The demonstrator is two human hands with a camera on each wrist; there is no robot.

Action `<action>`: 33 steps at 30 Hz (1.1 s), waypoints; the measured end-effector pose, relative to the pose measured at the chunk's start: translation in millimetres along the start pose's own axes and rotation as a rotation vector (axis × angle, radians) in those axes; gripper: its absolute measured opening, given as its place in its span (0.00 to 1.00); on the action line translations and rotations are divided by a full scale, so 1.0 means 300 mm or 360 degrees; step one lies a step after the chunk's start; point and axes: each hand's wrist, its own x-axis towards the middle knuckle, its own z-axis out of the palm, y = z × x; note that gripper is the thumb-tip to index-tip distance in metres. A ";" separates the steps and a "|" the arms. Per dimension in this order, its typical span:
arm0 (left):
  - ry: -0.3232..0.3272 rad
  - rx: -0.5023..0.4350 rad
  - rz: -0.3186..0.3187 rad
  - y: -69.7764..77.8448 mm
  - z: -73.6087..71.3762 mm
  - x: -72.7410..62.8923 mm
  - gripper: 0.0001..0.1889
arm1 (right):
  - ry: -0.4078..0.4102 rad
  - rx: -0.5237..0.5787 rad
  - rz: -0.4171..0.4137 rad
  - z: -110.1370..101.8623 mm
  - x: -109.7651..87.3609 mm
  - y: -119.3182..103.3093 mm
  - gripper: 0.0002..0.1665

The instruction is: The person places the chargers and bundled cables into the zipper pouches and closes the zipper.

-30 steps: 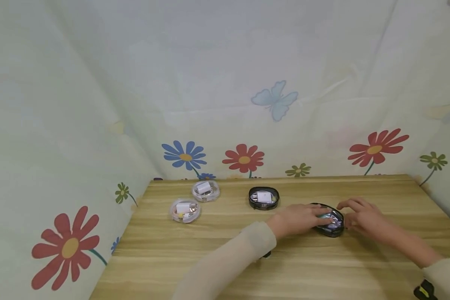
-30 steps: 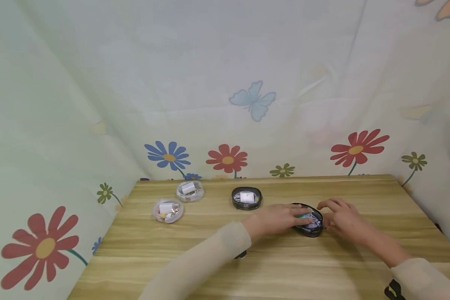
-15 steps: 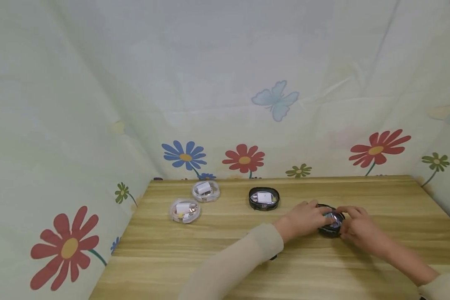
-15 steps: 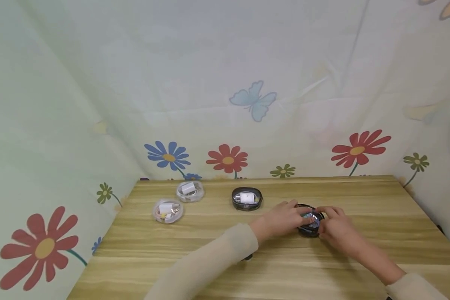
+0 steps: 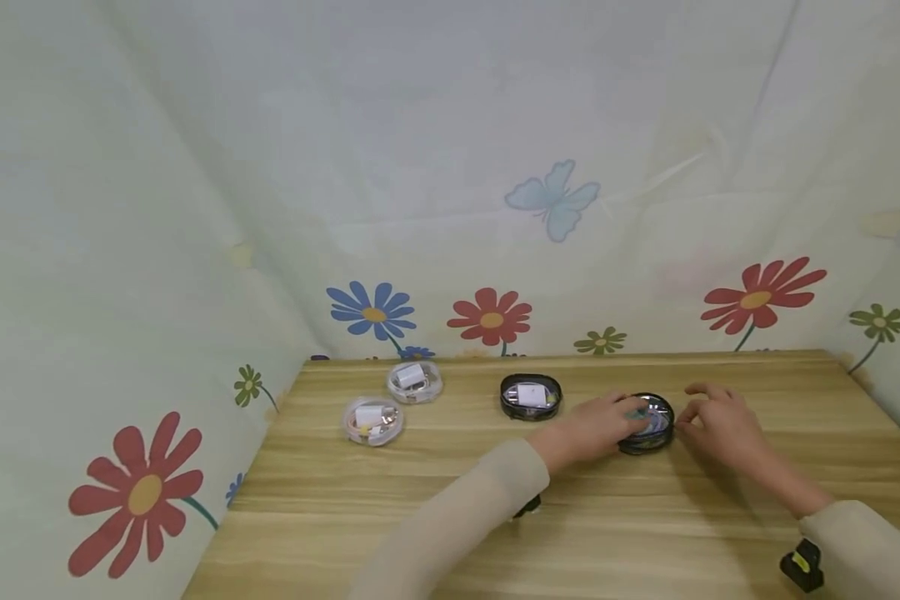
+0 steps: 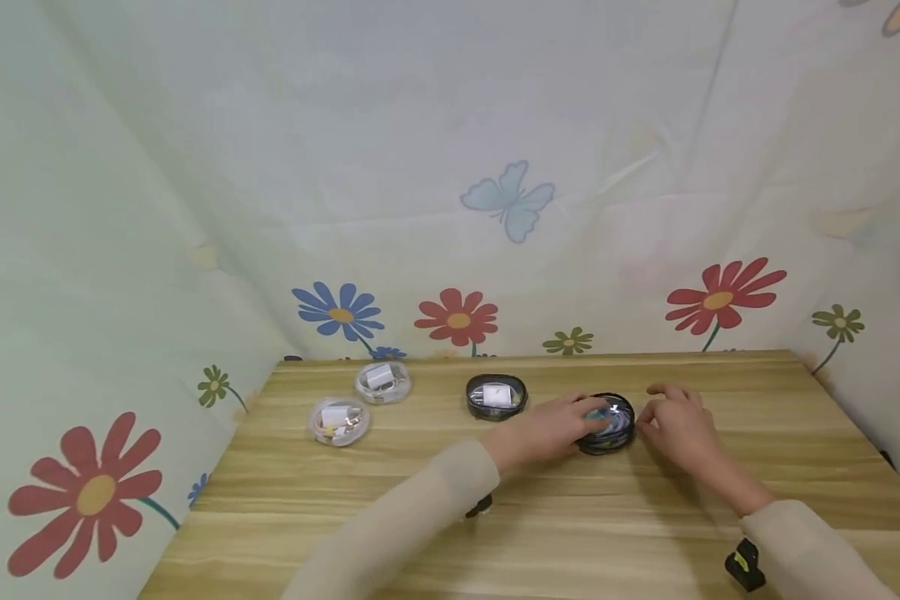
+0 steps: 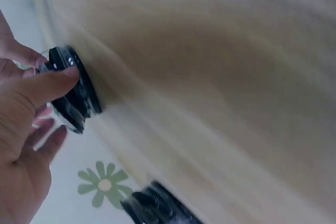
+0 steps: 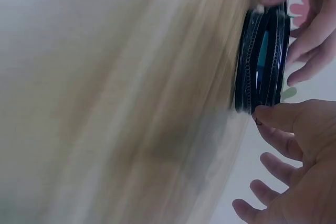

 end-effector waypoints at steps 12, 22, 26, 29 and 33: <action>-0.0046 -0.0017 0.0254 -0.062 0.011 0.002 0.26 | -0.0017 -0.0008 -0.0157 0.015 0.078 0.007 0.07; -0.0034 0.0005 0.0190 -0.051 0.000 0.004 0.26 | -0.0137 -0.0037 -0.0117 -0.033 0.059 0.021 0.11; -0.0059 -0.0043 0.0151 -0.044 0.000 0.007 0.28 | -0.0032 -0.0009 -0.0300 -0.027 0.043 0.031 0.15; -0.0104 -0.0072 0.0092 -0.035 0.003 0.006 0.32 | 0.0084 0.0014 -0.0487 -0.010 0.025 0.034 0.18; -0.0128 -0.0059 0.0017 -0.021 -0.005 0.012 0.36 | 0.0123 0.0063 -0.0551 -0.006 0.006 0.011 0.20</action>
